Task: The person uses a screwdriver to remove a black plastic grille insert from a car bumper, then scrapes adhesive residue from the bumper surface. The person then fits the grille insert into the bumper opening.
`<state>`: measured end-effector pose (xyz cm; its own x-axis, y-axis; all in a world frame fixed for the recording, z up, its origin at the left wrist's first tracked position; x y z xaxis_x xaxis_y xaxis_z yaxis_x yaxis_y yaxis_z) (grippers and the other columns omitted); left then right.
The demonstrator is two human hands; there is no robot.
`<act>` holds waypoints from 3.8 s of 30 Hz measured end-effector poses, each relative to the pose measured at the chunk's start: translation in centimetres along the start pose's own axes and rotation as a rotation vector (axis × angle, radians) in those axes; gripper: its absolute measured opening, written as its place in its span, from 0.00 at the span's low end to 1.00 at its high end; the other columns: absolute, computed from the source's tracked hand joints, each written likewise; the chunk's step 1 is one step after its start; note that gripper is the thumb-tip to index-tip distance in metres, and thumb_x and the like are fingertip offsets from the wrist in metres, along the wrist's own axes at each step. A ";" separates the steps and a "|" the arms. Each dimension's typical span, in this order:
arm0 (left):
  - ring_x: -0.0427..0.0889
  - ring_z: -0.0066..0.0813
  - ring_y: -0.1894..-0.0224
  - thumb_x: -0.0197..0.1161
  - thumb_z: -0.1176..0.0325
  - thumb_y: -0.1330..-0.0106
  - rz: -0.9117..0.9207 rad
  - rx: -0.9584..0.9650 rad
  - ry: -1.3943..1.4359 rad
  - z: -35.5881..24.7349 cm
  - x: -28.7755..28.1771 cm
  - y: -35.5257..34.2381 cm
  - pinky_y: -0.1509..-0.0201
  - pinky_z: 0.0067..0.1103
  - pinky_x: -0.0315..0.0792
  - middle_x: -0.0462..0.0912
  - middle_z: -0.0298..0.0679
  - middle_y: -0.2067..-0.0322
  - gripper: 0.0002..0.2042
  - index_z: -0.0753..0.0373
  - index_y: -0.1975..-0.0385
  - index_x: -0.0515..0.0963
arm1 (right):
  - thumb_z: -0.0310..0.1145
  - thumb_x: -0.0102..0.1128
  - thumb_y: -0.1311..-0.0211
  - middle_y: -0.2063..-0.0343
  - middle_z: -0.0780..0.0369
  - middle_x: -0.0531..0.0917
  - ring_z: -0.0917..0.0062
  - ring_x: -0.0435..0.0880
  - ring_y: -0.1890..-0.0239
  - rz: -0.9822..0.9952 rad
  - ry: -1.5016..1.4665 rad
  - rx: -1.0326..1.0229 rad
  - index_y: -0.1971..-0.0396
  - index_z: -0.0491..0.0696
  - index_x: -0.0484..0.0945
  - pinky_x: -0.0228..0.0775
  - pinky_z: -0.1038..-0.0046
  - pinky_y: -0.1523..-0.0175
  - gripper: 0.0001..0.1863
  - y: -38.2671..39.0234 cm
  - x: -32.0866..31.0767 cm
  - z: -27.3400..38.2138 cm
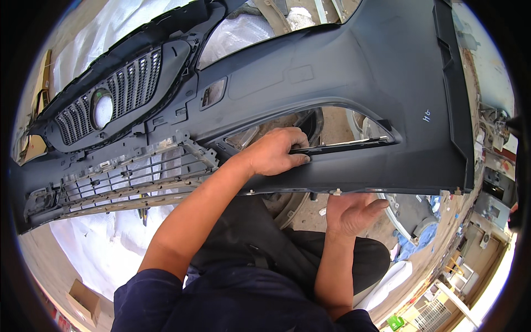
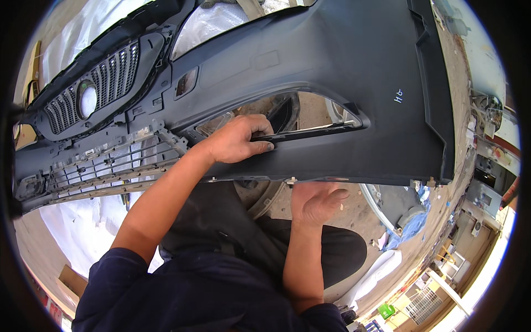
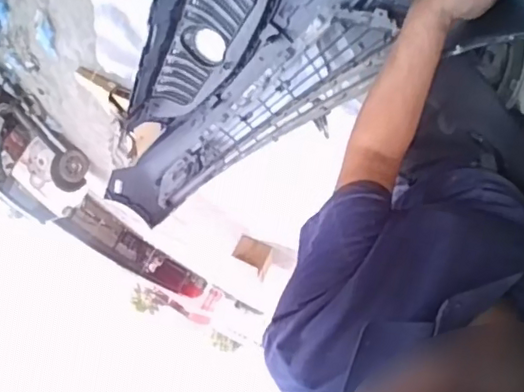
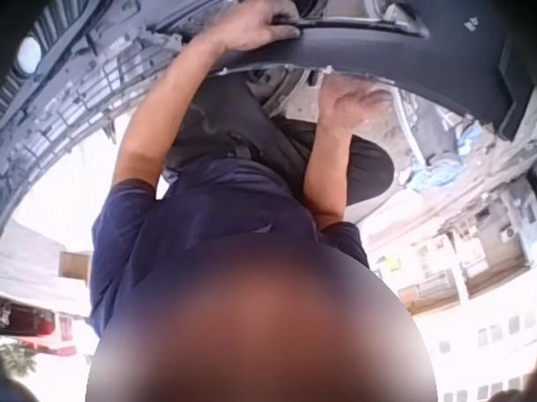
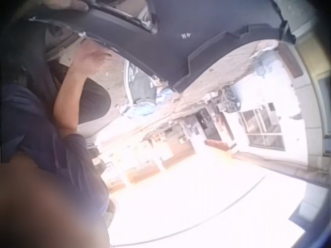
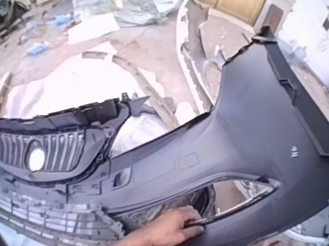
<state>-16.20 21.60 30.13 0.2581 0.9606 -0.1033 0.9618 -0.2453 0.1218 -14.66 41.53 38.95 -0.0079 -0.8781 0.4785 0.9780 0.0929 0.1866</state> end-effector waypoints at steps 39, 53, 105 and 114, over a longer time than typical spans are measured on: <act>0.87 0.41 0.54 0.73 0.72 0.27 -0.096 0.127 0.126 -8.7 1.9 -6.3 0.47 0.32 0.79 0.88 0.46 0.57 0.12 0.69 0.48 0.87 | 0.13 0.63 0.56 0.47 0.59 0.83 0.68 0.86 0.47 -0.138 0.263 -0.004 0.35 0.41 0.75 0.80 0.69 0.42 0.40 -2.8 -0.4 2.3; 0.81 0.32 0.56 0.75 0.73 0.30 0.028 0.024 0.110 -8.7 3.2 -7.9 0.46 0.31 0.76 0.83 0.43 0.58 0.12 0.70 0.50 0.83 | 0.13 0.59 0.56 0.55 0.61 0.83 0.74 0.85 0.59 -0.171 0.268 -0.048 0.44 0.41 0.78 0.79 0.72 0.55 0.32 -2.5 -0.9 2.3; 0.88 0.47 0.51 0.72 0.65 0.25 0.000 0.058 0.089 -5.7 2.9 -5.1 0.46 0.36 0.80 0.88 0.47 0.54 0.12 0.67 0.49 0.88 | 0.15 0.58 0.60 0.44 0.57 0.83 0.68 0.86 0.46 -0.105 0.031 0.028 0.28 0.40 0.73 0.80 0.69 0.42 0.47 -2.2 -2.0 0.6; 0.80 0.36 0.50 0.68 0.64 0.21 -0.079 0.004 0.258 -4.7 3.9 -4.6 0.39 0.30 0.74 0.80 0.39 0.59 0.15 0.57 0.38 0.90 | 0.22 0.58 0.68 0.24 0.51 0.73 0.62 0.76 0.26 -0.046 0.097 -0.054 0.21 0.41 0.64 0.66 0.62 0.18 0.58 -3.3 0.6 1.9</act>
<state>-20.06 27.04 33.80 0.1511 0.9782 0.1426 0.9785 -0.1685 0.1191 -18.26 41.60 40.30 -0.0352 -0.9222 0.3851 0.9869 0.0286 0.1586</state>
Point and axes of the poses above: each hand's wrist, its own y-axis away from the middle knuckle, its own x-axis out of the palm, z = x × y, the point moved 8 cm from there along -y, towards the middle knuckle
